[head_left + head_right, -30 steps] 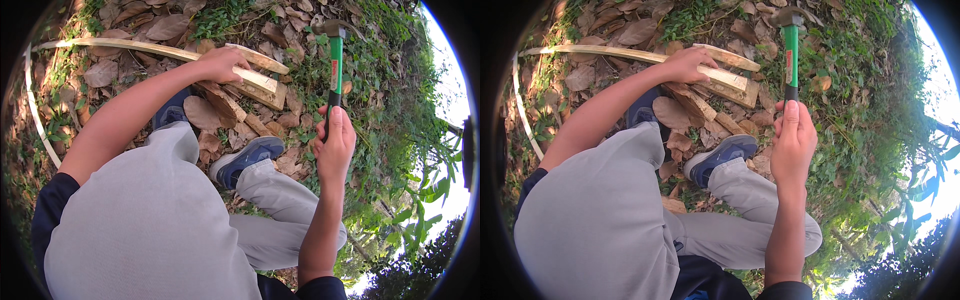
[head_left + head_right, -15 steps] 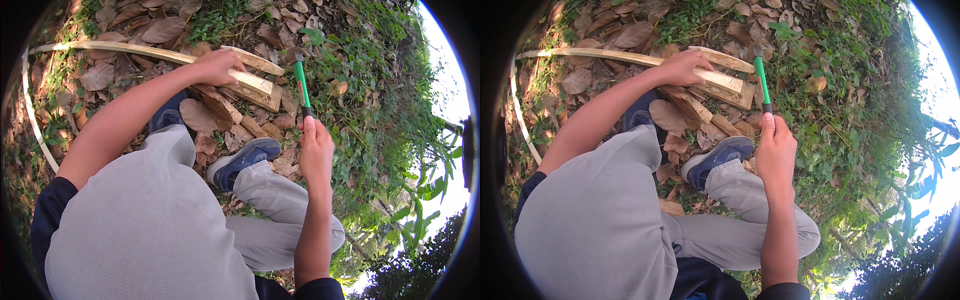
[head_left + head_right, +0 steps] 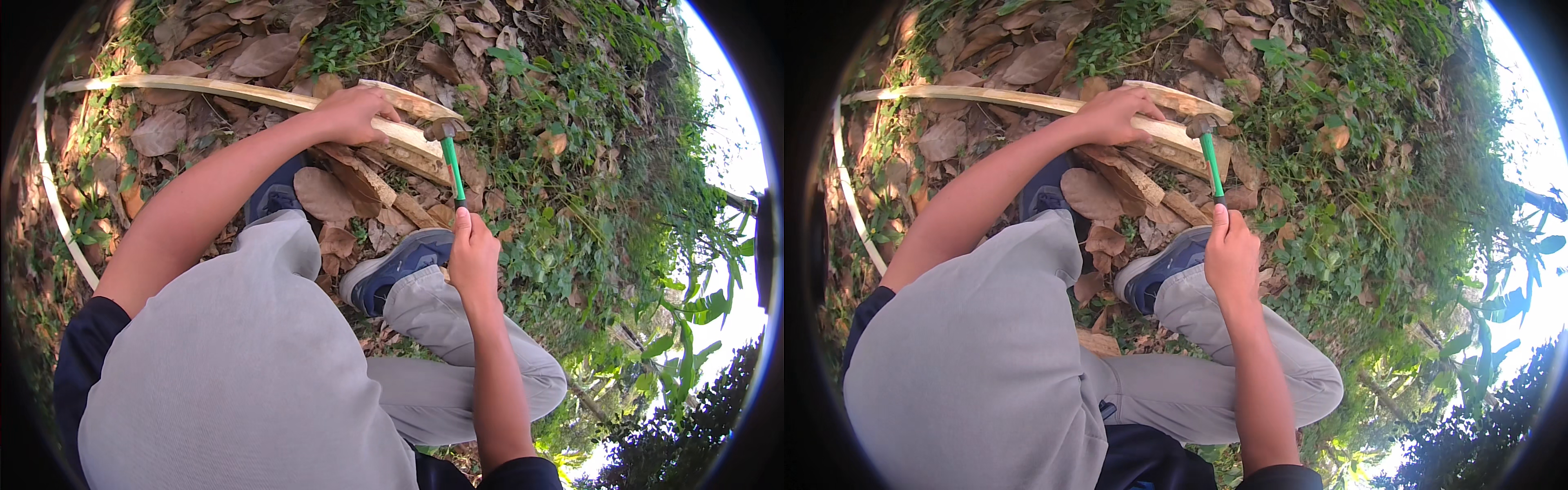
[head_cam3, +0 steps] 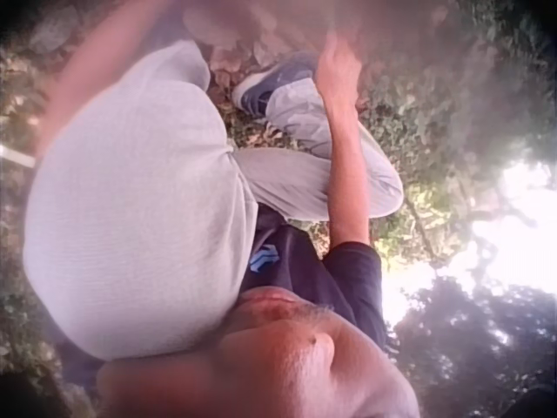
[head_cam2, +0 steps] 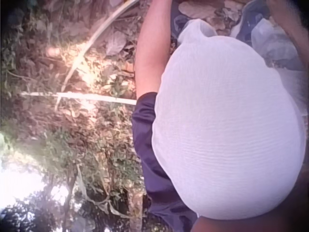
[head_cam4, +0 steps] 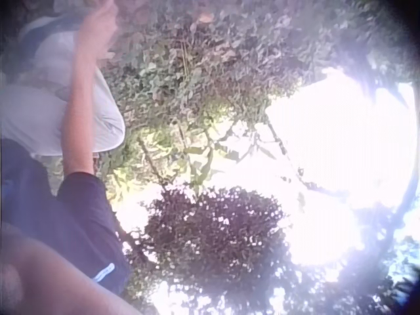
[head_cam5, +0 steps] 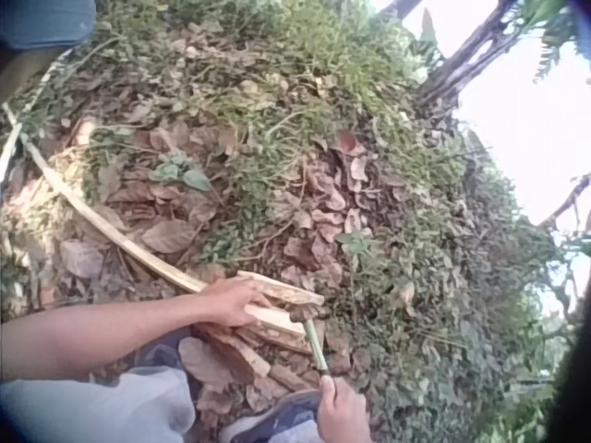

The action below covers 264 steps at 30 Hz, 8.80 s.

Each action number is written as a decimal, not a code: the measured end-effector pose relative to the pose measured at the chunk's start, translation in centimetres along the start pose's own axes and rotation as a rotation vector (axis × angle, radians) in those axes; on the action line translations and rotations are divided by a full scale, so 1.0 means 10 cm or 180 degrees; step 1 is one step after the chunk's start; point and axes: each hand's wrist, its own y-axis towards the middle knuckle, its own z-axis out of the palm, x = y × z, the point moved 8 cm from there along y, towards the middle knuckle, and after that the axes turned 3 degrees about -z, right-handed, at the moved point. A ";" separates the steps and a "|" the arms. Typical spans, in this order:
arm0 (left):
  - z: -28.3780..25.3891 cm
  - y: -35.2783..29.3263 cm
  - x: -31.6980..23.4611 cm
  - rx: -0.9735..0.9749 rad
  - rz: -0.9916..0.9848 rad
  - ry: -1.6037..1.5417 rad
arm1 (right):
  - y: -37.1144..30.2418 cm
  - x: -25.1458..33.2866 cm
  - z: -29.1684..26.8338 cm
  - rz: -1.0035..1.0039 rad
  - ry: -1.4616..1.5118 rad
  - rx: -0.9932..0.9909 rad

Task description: The person sits on the ground and uses a small axe to split a piece of wood. They hold the wood steady with their left hand and repeatedly strike it with the axe in their right hand to create smaller pieces.

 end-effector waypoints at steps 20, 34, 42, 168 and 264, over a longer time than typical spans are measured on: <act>0.01 0.00 0.03 -0.0049 0.0106 0.0006 | -0.06 -0.10 0.01 -0.0126 0.0184 0.0135; 0.00 -0.01 0.01 -0.0091 0.0154 -0.0082 | 0.12 0.17 -0.50 -0.0232 0.1182 -0.0561; 0.00 -0.02 0.00 -0.0097 0.0168 -0.0007 | -0.05 0.17 -0.54 0.0166 0.1037 -0.0046; 0.02 -0.02 -0.03 -0.0047 0.0154 -0.0050 | 0.06 -0.12 -0.08 -0.0244 0.0694 0.0039; 0.01 -0.05 0.00 -0.0104 0.0211 -0.0135 | 0.17 0.23 -0.69 -0.0163 0.3140 -0.0656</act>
